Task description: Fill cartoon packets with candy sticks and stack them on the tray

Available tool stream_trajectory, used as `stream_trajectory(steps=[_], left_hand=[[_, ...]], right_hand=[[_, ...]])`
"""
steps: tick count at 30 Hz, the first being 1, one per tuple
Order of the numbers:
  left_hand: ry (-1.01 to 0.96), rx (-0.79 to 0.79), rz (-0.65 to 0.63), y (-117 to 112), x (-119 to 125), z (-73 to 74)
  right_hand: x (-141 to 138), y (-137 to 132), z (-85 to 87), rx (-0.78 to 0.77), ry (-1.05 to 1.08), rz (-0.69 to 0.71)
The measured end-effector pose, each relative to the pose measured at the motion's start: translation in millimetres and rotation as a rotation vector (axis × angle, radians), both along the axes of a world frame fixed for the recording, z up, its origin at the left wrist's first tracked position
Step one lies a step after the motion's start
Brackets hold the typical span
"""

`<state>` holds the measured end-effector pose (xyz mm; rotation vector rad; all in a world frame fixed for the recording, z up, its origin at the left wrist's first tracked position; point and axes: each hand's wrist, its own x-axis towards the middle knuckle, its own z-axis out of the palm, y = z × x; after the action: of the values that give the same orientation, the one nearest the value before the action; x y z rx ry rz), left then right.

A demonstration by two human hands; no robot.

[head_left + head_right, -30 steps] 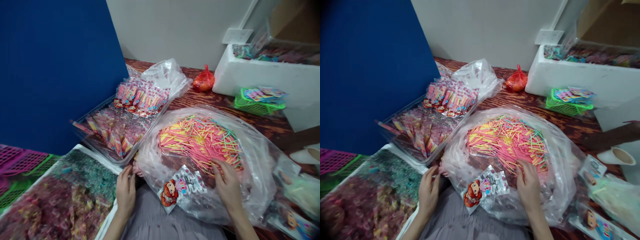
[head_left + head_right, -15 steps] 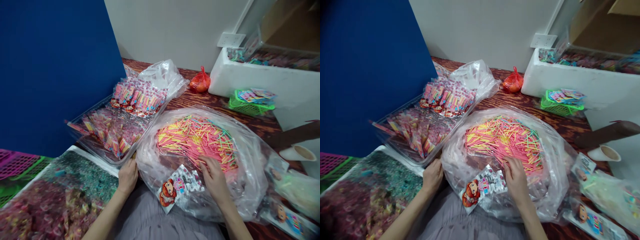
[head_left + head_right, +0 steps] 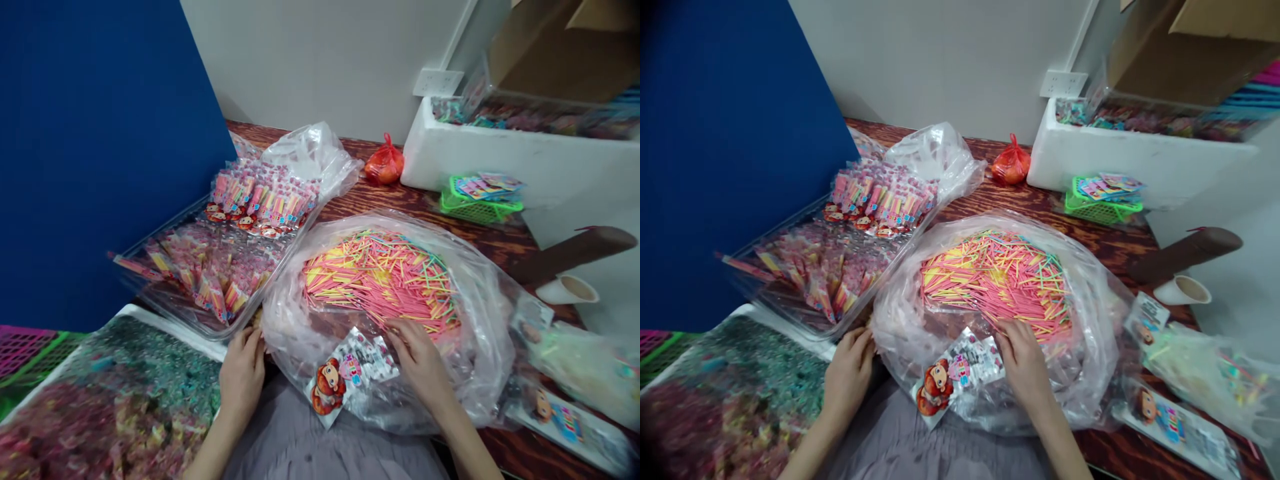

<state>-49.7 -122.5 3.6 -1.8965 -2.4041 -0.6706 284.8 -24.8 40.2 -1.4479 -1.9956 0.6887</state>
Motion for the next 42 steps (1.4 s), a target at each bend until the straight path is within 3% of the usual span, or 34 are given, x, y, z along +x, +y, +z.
stream_trajectory(steps=[5,8,10,12,16,22,30,33,36,40,42], left_hand=[[-0.087,0.082,-0.071,-5.2,20.3,40.8],[-0.287,0.088,-0.273,9.8,59.3,53.5],[-0.402,0.0,-0.474,23.0,89.5,51.2],[-0.471,-0.021,-0.584,34.1,115.0,43.5],[-0.456,-0.062,-0.608,45.2,139.4,28.3],[-0.547,-0.068,-0.57,54.0,135.2,19.5],[-0.418,0.029,-0.643,61.6,121.5,11.1],[-0.484,0.075,-0.622,61.5,116.7,17.4],[-0.582,0.049,-0.61,60.1,113.5,31.0],[-0.659,0.019,-0.537,57.9,111.2,45.2],[-0.671,0.022,-0.476,56.3,109.3,46.0]], right_hand=[[4.8,-11.4,2.4,-0.098,-0.116,0.022],[-1.7,-14.3,-0.4,-0.125,-0.19,0.018],[-6.1,-13.9,-3.2,-0.128,-0.197,0.006],[-8.1,-12.7,-4.3,-0.146,-0.149,-0.006],[-6.7,-13.2,2.1,-0.25,0.076,0.003],[-17.7,-15.9,15.9,-0.436,0.355,0.012],[-33.2,-15.0,-0.6,-0.318,0.106,0.027],[-26.8,-16.5,-2.7,-0.201,0.0,0.009],[-23.4,-15.0,10.4,-0.054,-0.017,0.016],[-37.2,-9.9,32.6,-0.11,0.135,0.178],[-49.2,-8.6,36.1,-0.125,0.177,0.185]])
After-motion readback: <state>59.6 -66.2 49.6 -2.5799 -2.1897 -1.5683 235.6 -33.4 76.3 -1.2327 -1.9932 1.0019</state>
